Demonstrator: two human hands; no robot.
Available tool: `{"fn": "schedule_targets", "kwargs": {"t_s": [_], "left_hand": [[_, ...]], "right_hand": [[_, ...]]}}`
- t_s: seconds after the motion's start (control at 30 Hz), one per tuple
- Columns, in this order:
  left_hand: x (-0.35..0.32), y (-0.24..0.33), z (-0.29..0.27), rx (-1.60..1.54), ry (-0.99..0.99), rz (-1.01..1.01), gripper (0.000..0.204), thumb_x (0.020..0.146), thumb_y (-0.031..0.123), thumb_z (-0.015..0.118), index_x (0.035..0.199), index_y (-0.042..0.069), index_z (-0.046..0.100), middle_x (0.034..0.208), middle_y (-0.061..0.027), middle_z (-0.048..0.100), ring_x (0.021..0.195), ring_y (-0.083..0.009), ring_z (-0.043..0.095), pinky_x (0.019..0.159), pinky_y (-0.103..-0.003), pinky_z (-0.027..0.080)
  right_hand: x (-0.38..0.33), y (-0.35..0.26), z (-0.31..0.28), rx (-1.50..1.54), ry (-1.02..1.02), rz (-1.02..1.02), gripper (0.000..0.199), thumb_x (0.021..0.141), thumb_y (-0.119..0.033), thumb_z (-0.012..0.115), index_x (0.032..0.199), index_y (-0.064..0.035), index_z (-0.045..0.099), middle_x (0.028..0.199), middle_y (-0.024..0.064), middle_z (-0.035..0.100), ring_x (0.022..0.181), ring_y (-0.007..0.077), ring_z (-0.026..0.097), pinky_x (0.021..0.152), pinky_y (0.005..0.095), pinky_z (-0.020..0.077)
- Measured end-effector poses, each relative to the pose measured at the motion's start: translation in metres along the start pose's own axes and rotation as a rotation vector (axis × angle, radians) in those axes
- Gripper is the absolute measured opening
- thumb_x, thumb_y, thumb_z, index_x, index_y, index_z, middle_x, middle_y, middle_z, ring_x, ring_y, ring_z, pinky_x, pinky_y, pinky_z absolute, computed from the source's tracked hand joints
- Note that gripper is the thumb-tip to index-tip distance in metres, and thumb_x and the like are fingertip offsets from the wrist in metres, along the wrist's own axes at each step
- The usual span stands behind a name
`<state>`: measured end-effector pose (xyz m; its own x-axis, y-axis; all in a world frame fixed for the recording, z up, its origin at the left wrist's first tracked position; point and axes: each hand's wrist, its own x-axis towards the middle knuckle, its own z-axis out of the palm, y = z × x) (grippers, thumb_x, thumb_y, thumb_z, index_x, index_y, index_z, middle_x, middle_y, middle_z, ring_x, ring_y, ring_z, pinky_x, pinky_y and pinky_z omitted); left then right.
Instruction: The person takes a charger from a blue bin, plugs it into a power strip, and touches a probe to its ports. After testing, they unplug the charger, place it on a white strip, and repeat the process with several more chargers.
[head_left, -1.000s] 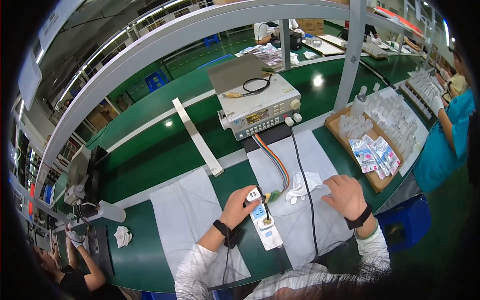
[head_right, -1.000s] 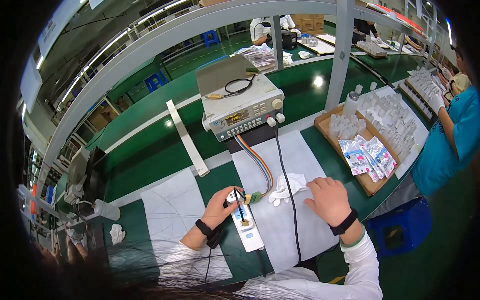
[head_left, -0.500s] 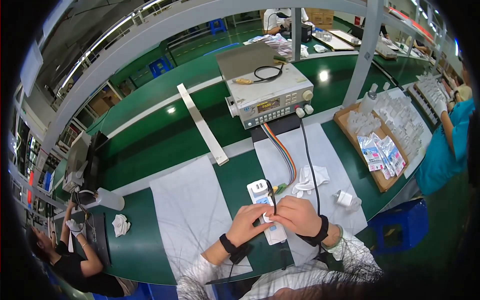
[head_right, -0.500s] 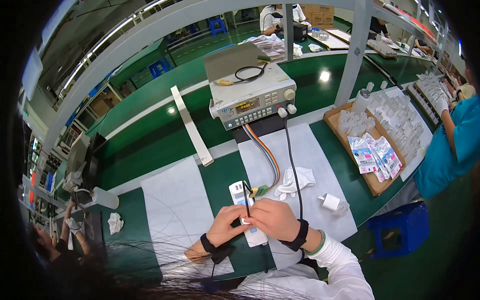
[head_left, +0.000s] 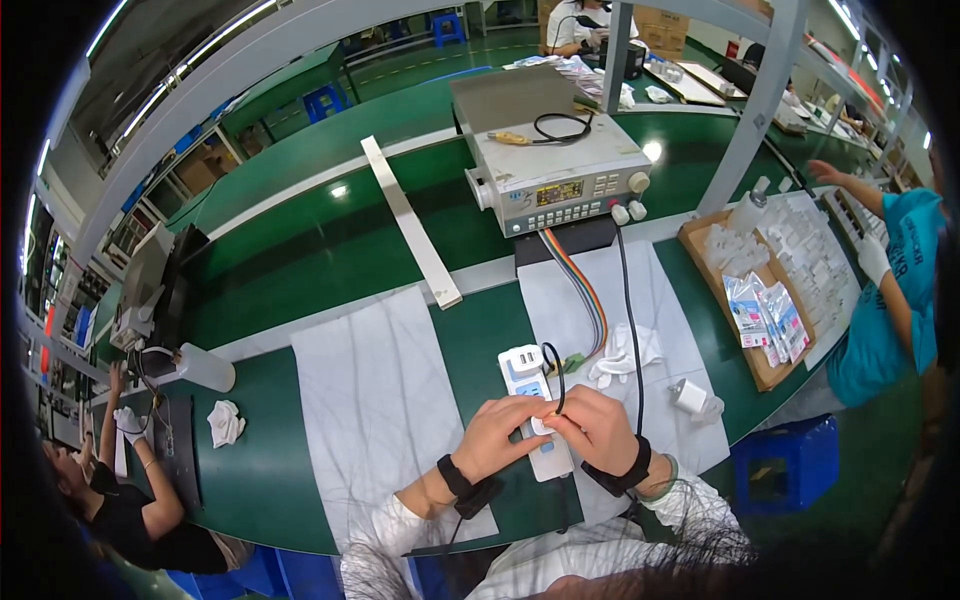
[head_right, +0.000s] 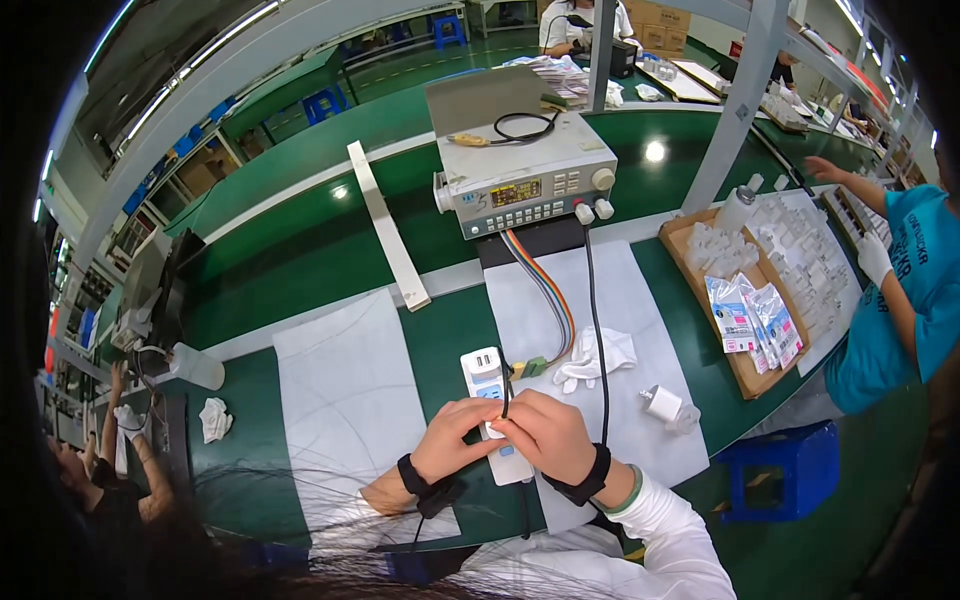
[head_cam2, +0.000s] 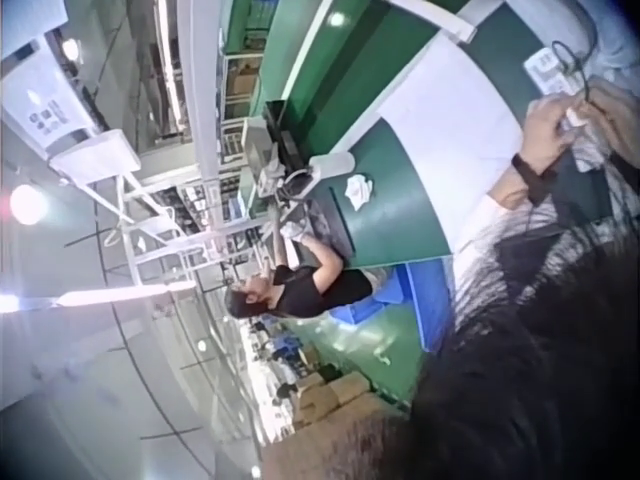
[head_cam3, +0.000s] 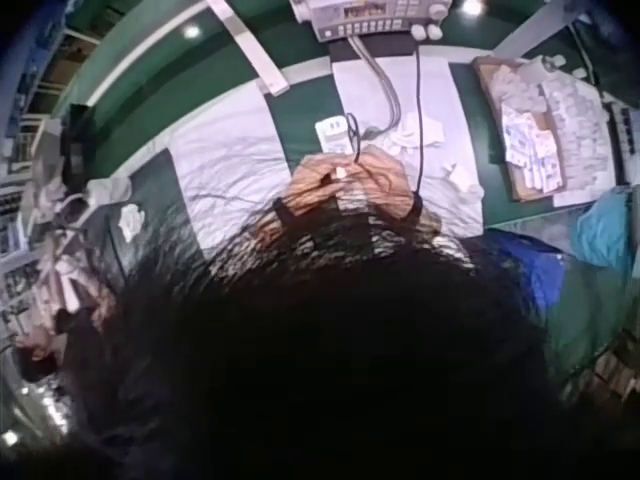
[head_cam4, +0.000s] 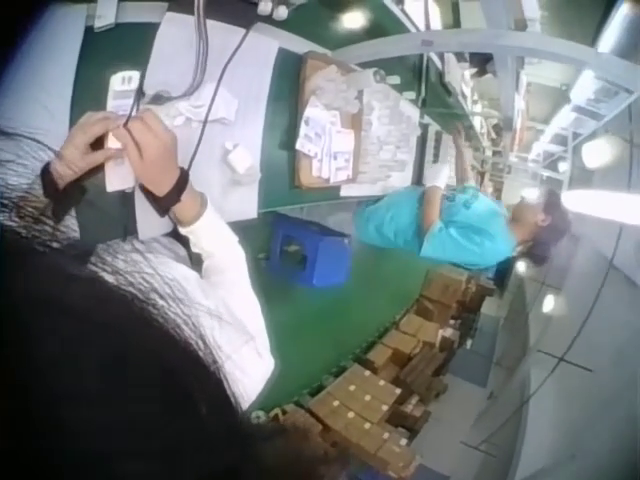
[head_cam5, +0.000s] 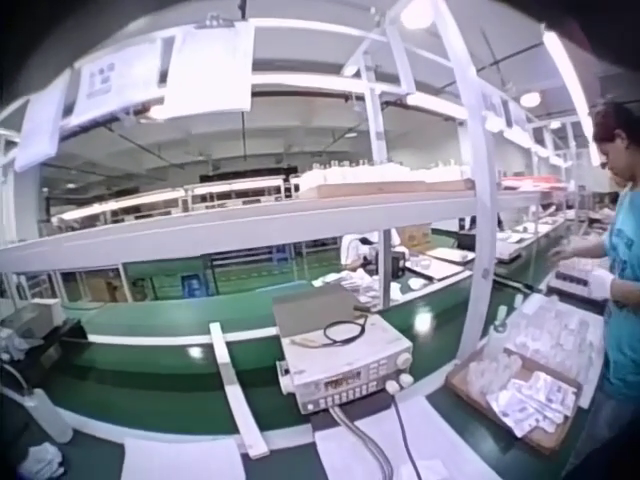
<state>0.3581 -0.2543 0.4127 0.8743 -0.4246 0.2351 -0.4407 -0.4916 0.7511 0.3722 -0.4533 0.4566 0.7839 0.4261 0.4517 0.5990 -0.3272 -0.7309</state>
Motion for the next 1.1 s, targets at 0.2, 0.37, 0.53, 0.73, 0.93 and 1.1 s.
{"fn": "schedule_targets", "kwargs": {"t_s": [0.2,0.37,0.53,0.73,0.93,1.1], "left_hand": [[0.002,0.002,0.001,-0.058,0.03,0.031,0.044,0.078,0.014,0.075,0.119,0.007,0.06,0.116,-0.0105,0.062,0.108,-0.0274,0.058,0.091,-0.035,0.046],[-0.002,-0.002,0.005,-0.121,-0.008,-0.015,0.045,0.079,0.021,0.075,0.119,0.007,0.059,0.116,-0.011,0.062,0.109,-0.0289,0.057,0.091,-0.038,0.048],[-0.001,-0.002,0.007,-0.15,0.006,-0.002,0.044,0.078,0.014,0.075,0.118,0.006,0.059,0.115,-0.0112,0.061,0.107,-0.0276,0.058,0.09,-0.035,0.048],[-0.002,-0.003,0.007,-0.209,0.004,-0.014,0.047,0.078,0.009,0.074,0.122,0.007,0.058,0.115,-0.0104,0.059,0.103,-0.0254,0.058,0.087,-0.033,0.047],[-0.003,-0.003,0.007,-0.181,0.005,-0.027,0.047,0.078,0.009,0.074,0.122,0.007,0.058,0.116,-0.0101,0.059,0.106,-0.0254,0.056,0.089,-0.033,0.046],[-0.004,-0.006,0.01,-0.165,0.01,-0.028,0.047,0.078,0.01,0.073,0.122,0.007,0.058,0.117,-0.0103,0.059,0.108,-0.0257,0.056,0.091,-0.033,0.046]], "right_hand": [[-0.006,0.009,0.007,-0.027,-0.009,-0.028,0.014,0.085,-0.016,0.068,0.093,-0.0046,0.066,0.082,0.0089,0.059,0.068,0.0245,0.06,0.058,0.0318,0.048],[-0.011,0.013,0.01,0.018,-0.03,-0.023,0.018,0.085,-0.017,0.068,0.098,-0.0054,0.066,0.085,0.0089,0.06,0.071,0.0249,0.06,0.06,0.0321,0.0484],[-0.011,0.017,0.01,0.064,-0.035,-0.045,0.021,0.085,-0.018,0.068,0.102,-0.0059,0.066,0.087,0.0091,0.061,0.074,0.0252,0.06,0.064,0.0325,0.0486],[-0.01,0.019,0.009,0.081,-0.049,-0.048,0.022,0.085,-0.018,0.068,0.102,-0.0059,0.066,0.089,0.0096,0.062,0.075,0.0255,0.06,0.065,0.0322,0.0487],[-0.011,0.022,0.011,0.094,-0.041,-0.051,0.023,0.084,-0.019,0.069,0.103,-0.0051,0.066,0.088,0.0098,0.062,0.074,0.0256,0.06,0.065,0.032,0.0485],[-0.012,0.022,0.011,0.138,-0.03,-0.063,0.024,0.084,-0.019,0.069,0.103,-0.0044,0.066,0.087,0.0101,0.061,0.074,0.0255,0.06,0.064,0.032,0.0479]]}}
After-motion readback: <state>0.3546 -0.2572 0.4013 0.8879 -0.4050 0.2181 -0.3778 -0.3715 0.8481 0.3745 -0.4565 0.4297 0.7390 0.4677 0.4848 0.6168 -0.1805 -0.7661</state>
